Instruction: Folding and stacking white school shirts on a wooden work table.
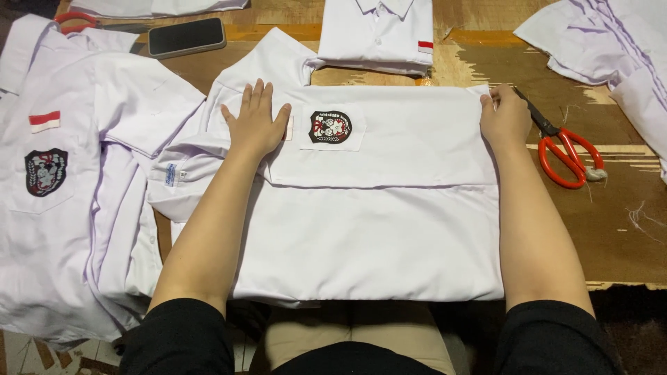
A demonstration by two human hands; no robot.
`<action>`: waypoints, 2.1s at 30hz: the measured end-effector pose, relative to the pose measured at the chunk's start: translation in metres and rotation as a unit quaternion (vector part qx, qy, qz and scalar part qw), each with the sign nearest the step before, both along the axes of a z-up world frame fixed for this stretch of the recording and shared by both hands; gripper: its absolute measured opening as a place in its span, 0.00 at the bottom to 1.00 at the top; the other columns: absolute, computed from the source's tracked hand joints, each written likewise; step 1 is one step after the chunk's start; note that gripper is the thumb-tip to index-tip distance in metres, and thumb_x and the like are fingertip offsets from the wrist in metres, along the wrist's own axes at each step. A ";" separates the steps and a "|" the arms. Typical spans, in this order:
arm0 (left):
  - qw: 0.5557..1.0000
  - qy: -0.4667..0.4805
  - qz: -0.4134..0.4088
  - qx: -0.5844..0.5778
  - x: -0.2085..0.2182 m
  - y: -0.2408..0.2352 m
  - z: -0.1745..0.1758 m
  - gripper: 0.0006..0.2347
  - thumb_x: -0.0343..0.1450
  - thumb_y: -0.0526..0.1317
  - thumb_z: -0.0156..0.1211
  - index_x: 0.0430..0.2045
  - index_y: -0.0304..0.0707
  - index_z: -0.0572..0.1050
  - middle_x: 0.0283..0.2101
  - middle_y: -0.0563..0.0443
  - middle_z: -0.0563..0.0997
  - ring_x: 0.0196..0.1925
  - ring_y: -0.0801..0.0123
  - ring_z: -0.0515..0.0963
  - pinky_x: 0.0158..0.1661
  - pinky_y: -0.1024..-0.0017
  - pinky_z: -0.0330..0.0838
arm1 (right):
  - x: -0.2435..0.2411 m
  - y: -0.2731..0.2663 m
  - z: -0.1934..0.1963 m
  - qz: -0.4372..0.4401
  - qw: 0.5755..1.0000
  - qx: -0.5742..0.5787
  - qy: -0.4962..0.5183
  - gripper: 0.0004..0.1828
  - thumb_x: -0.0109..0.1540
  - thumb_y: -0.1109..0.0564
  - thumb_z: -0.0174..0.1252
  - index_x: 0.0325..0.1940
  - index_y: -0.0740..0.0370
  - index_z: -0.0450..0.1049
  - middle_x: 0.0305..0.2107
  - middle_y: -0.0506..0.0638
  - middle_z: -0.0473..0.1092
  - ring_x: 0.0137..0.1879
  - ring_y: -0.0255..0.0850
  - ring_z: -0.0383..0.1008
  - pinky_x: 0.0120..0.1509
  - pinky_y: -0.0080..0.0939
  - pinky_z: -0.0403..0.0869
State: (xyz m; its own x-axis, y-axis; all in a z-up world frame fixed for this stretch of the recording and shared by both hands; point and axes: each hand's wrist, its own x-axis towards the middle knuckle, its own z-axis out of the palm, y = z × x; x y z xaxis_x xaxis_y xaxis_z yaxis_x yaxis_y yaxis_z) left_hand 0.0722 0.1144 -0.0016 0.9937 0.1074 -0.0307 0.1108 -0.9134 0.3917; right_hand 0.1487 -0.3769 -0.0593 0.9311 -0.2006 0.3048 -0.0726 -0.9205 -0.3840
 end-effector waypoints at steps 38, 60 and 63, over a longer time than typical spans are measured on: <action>0.964 0.024 -0.024 -0.262 -0.080 0.136 0.058 0.09 0.63 0.35 0.68 0.35 0.44 0.85 0.36 0.43 0.84 0.44 0.58 0.81 0.50 0.63 0.74 | -0.134 0.401 0.055 0.447 0.890 0.069 0.065 0.14 0.63 0.53 0.58 0.50 0.58 0.70 0.32 0.51 0.70 0.39 0.53 0.77 0.43 0.51 0.74; 0.989 -0.051 0.081 -0.117 -0.056 0.131 0.026 0.09 0.62 0.42 0.75 0.33 0.51 0.85 0.37 0.60 0.83 0.44 0.63 0.85 0.44 0.62 0.74 | -0.145 0.401 0.060 0.556 0.824 0.091 0.054 0.12 0.69 0.51 0.49 0.41 0.58 0.75 0.28 0.52 0.70 0.40 0.47 0.73 0.49 0.44 0.70; 0.985 -0.049 0.122 -0.112 -0.056 0.126 0.023 0.04 0.62 0.44 0.75 0.27 0.57 0.86 0.35 0.62 0.84 0.45 0.62 0.85 0.45 0.63 0.75 | -0.147 0.402 0.066 0.545 0.830 0.101 0.066 0.15 0.70 0.49 0.48 0.41 0.59 0.75 0.28 0.52 0.71 0.40 0.46 0.74 0.49 0.44 0.70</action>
